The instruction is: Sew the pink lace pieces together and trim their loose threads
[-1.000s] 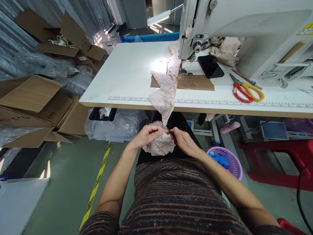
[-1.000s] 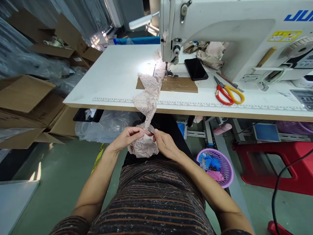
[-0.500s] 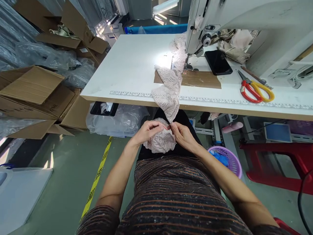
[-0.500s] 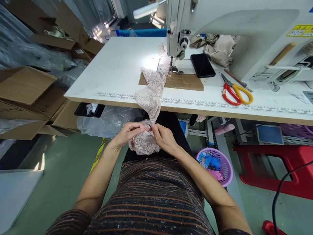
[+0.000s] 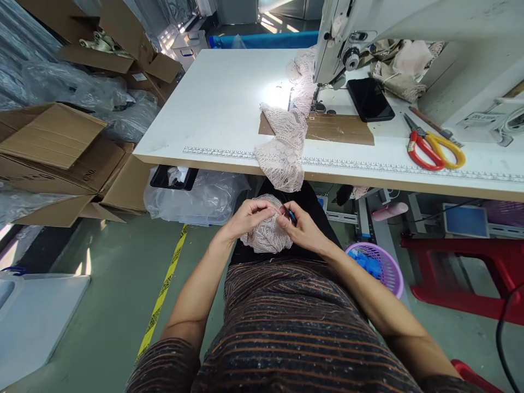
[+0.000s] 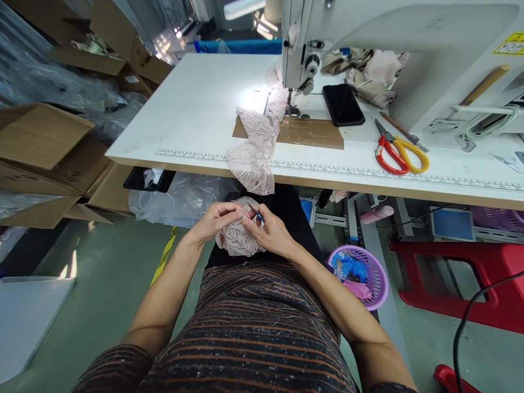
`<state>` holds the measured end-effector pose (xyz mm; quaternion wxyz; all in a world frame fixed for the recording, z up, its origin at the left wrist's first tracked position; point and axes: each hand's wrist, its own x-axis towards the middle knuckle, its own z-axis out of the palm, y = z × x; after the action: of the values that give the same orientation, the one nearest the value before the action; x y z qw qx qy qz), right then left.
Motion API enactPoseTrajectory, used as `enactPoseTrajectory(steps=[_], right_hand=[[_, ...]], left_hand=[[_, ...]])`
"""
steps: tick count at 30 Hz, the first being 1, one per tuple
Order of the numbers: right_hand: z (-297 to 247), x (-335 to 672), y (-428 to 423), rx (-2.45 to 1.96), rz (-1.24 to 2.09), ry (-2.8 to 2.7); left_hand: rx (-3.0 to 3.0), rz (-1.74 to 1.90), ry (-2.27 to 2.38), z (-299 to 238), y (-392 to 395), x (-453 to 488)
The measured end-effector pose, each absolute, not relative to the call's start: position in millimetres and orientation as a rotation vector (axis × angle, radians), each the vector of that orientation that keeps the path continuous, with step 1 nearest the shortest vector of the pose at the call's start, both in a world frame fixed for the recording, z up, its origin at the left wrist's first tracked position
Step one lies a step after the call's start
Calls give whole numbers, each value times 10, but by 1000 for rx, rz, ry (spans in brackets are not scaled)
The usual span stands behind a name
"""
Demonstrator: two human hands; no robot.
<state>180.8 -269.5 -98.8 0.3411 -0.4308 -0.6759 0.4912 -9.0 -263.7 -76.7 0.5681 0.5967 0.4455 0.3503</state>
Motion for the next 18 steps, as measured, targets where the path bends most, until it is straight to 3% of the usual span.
enactPoseTrajectory(steps=[7, 12, 18], right_hand=[[-846, 2128, -2680, -1112, 1525, -1439], [-692, 2435, -2572, -1137, 1267, -1213], [-687, 2100, -2419, -1126, 981, -1393]], left_hand=[[1507, 788, 1185, -825, -2653, -273], [1731, 614, 1303, -870, -2674, -396], [1565, 629, 1123, -586, -2756, -265]])
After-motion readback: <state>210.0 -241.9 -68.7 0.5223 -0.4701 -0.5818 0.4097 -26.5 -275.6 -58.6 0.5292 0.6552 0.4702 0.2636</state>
